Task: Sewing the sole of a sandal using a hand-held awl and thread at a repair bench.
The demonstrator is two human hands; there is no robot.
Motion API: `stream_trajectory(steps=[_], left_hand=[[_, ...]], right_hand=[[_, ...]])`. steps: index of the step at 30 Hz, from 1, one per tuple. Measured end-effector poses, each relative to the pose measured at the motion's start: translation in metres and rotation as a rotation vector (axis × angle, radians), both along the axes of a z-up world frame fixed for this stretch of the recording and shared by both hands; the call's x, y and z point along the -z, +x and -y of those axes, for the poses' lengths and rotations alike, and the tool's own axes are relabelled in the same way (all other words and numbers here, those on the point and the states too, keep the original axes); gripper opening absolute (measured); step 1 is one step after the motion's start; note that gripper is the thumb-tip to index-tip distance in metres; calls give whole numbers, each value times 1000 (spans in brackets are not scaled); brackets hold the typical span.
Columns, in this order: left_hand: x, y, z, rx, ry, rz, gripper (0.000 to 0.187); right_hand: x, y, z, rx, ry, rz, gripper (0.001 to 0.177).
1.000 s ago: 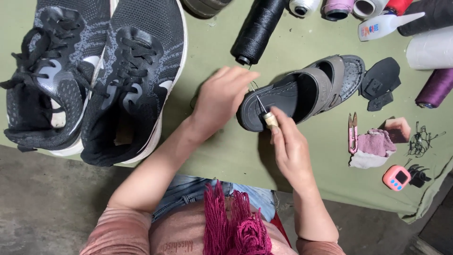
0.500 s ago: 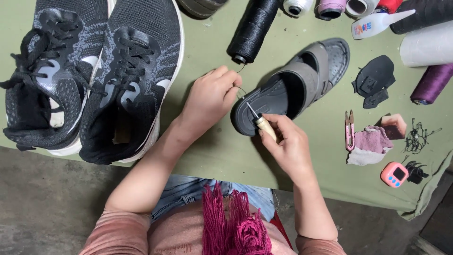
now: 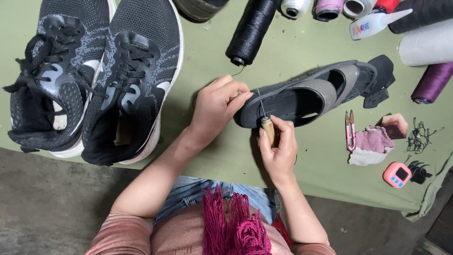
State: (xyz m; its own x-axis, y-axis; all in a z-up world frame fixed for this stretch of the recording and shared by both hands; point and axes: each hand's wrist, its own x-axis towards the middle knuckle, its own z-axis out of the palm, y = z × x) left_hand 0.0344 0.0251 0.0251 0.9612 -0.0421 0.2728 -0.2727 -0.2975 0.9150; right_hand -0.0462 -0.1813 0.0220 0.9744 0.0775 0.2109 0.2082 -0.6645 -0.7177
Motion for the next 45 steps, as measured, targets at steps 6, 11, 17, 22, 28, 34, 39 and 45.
stream_trajectory(steps=[6,11,17,22,28,34,39,45], left_hand=[[-3,0,10,-49,-20,59,8],[-3,1,17,-103,-4,93,9],[8,4,23,-120,5,96,9],[2,-1,20,-135,63,96,12],[-5,-28,24,-193,176,264,27],[31,-40,46,-144,311,353,39],[25,-36,43,-103,368,257,36],[19,-34,39,-72,469,199,38]], right_hand=[[13,-2,-3,9,34,117,30],[18,-3,-5,17,37,164,30],[25,-7,-4,27,62,188,30],[28,-7,-3,31,72,187,31],[32,-8,-3,29,82,199,32],[30,-9,-2,48,87,134,38],[2,0,-7,-9,104,-18,37],[2,3,1,-31,86,-14,27]])
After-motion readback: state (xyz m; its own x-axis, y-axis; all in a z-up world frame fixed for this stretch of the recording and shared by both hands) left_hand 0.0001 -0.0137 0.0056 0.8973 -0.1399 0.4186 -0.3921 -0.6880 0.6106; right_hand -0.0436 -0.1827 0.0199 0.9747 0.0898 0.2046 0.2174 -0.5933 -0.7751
